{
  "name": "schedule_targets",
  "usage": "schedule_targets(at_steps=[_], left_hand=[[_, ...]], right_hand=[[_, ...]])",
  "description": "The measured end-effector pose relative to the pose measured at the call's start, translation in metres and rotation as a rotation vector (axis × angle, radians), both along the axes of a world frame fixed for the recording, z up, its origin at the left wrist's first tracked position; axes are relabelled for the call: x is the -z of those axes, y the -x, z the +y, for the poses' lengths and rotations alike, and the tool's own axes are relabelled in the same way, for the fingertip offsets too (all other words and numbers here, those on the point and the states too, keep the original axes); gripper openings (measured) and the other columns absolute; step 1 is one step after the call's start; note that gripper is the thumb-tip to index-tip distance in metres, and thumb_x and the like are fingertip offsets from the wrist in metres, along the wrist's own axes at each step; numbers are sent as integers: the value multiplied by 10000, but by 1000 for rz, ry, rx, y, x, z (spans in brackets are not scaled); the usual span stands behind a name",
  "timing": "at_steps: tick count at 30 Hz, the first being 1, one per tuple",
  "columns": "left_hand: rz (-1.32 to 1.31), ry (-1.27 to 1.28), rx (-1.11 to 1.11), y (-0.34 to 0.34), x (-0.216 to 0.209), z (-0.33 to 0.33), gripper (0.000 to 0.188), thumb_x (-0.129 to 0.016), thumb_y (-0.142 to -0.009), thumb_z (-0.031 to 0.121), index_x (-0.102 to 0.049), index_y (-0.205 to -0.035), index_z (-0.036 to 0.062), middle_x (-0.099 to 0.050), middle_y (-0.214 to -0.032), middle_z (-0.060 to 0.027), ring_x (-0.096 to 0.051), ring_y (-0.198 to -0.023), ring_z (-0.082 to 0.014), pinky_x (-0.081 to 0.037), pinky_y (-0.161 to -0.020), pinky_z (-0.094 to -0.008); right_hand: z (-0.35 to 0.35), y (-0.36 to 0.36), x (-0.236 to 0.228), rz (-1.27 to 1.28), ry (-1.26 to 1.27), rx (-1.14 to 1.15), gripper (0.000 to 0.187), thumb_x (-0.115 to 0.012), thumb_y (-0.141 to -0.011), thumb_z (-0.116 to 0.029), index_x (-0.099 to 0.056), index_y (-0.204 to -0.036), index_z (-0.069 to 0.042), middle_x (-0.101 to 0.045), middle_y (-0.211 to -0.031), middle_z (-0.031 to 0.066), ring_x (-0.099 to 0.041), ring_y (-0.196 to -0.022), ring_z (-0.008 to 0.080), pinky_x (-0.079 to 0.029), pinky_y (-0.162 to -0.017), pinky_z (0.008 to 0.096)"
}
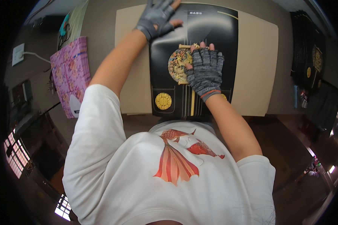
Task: The person folds flat cardboard sheets into boxes by hand, presses down on the folded edges, and stacks the finished boxes to the side. The person then touches the screen of a smartphone propped on the table.
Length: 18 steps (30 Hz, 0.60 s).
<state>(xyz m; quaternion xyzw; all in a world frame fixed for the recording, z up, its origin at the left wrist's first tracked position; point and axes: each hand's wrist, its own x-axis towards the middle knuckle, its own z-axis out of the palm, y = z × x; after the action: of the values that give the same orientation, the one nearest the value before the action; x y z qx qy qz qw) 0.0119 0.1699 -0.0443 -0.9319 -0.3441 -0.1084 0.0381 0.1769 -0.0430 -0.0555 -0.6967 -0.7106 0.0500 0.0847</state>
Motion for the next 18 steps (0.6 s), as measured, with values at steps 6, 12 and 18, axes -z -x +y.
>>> schedule_targets(at_steps=[6, 12, 18], left_hand=[[-111, 206, -32, 47, 4, -191, 861, -581, -839, 630, -415, -1474, 73, -372, -1539, -195, -298, -1444, -387, -200, -1153, -593], [-241, 393, -35, 67, -13, -330, 896, -704, -783, 523, -418, -1446, -7, -373, -1523, -231, -331, -1428, -389, -235, -1173, -519], [-252, 288, -43, 72, 2, -346, 806, -717, -805, 414, -429, -1445, 18, -426, -1503, -181, -376, -1411, -336, -280, -1160, -470]], right_hand=[[0, -1, 10, -42, -90, -4, 630, -562, -913, -430, -428, -1483, -198, -386, -1533, 143, -289, -1446, 371, -172, -1163, 578], [-5, -4, 3, 58, -280, -264, 552, -629, -876, -410, -553, -1367, -169, -472, -1466, 137, -362, -1402, 369, -241, -1147, 562], [-13, -4, -30, -110, -254, -665, 418, -618, -855, -511, -744, -1056, -167, -611, -1270, 107, -493, -1285, 331, -281, -1136, 555]])
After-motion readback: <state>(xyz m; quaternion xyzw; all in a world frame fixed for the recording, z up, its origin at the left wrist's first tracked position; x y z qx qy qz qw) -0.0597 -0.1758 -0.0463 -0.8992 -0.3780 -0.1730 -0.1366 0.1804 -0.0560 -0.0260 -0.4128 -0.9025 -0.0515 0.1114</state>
